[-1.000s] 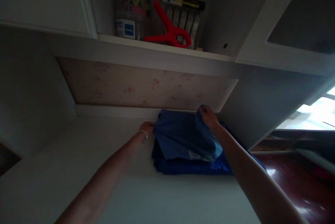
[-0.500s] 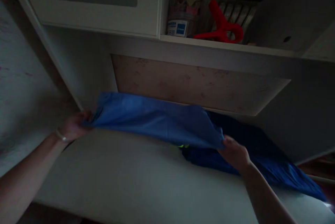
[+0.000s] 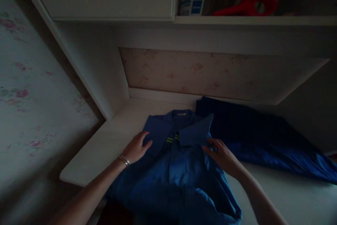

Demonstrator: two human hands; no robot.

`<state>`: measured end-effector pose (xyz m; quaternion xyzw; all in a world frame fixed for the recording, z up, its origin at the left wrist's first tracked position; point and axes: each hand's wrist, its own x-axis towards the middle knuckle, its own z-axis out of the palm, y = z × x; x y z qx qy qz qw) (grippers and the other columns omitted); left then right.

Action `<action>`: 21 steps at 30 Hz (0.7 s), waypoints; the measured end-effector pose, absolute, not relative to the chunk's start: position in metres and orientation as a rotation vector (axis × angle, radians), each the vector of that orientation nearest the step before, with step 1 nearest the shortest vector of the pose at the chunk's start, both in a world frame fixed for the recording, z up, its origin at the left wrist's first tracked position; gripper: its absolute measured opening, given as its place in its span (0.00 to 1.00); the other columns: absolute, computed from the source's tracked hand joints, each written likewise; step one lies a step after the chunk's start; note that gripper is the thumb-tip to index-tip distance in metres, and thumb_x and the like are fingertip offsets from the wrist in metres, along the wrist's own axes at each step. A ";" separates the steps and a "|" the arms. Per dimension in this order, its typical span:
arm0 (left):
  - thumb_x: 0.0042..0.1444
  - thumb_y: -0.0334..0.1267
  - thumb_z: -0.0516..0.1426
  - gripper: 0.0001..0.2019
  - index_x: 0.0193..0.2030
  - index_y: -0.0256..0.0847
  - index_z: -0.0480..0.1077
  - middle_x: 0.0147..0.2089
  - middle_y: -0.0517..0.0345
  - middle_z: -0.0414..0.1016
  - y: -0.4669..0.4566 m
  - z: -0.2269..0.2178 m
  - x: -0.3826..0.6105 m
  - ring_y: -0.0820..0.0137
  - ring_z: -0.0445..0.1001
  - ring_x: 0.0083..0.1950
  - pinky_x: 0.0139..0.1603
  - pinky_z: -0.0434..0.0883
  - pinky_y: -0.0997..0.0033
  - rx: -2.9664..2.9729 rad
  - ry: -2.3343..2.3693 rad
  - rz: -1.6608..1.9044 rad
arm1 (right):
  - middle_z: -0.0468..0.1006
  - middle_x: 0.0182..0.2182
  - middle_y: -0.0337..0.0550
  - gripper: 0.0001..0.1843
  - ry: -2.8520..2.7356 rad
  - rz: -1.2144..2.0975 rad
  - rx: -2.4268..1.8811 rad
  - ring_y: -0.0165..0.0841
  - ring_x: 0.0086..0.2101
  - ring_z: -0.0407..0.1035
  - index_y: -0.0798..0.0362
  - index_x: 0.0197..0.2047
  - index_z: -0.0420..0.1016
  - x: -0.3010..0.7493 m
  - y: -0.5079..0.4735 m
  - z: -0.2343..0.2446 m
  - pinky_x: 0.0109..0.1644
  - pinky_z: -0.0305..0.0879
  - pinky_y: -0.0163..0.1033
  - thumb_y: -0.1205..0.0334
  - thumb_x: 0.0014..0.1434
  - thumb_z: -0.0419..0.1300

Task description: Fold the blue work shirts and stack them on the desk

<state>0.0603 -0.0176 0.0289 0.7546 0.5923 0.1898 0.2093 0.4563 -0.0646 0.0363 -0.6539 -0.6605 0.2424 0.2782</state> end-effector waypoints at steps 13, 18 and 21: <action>0.61 0.60 0.36 0.35 0.69 0.44 0.55 0.74 0.50 0.48 0.079 -0.026 0.030 0.50 0.44 0.73 0.66 0.40 0.27 2.166 2.099 0.161 | 0.79 0.37 0.48 0.19 -1.481 0.593 -1.884 0.40 0.37 0.73 0.51 0.46 0.73 0.450 0.030 0.034 0.40 0.69 0.45 0.51 0.62 0.47; 0.63 0.57 0.35 0.34 0.70 0.41 0.53 0.74 0.52 0.48 0.103 -0.027 -0.031 0.55 0.45 0.74 0.69 0.43 0.37 2.128 2.167 0.153 | 0.74 0.43 0.44 0.22 -0.538 0.993 -1.552 0.37 0.34 0.75 0.46 0.51 0.65 0.471 0.031 0.023 0.36 0.74 0.44 0.48 0.54 0.57; 0.63 0.57 0.36 0.35 0.70 0.40 0.53 0.74 0.52 0.48 0.119 -0.031 -0.054 0.54 0.45 0.73 0.70 0.41 0.40 2.126 2.175 0.157 | 0.71 0.48 0.47 0.30 -0.736 0.785 -1.674 0.38 0.38 0.73 0.47 0.55 0.61 0.450 0.003 0.011 0.40 0.74 0.44 0.48 0.51 0.62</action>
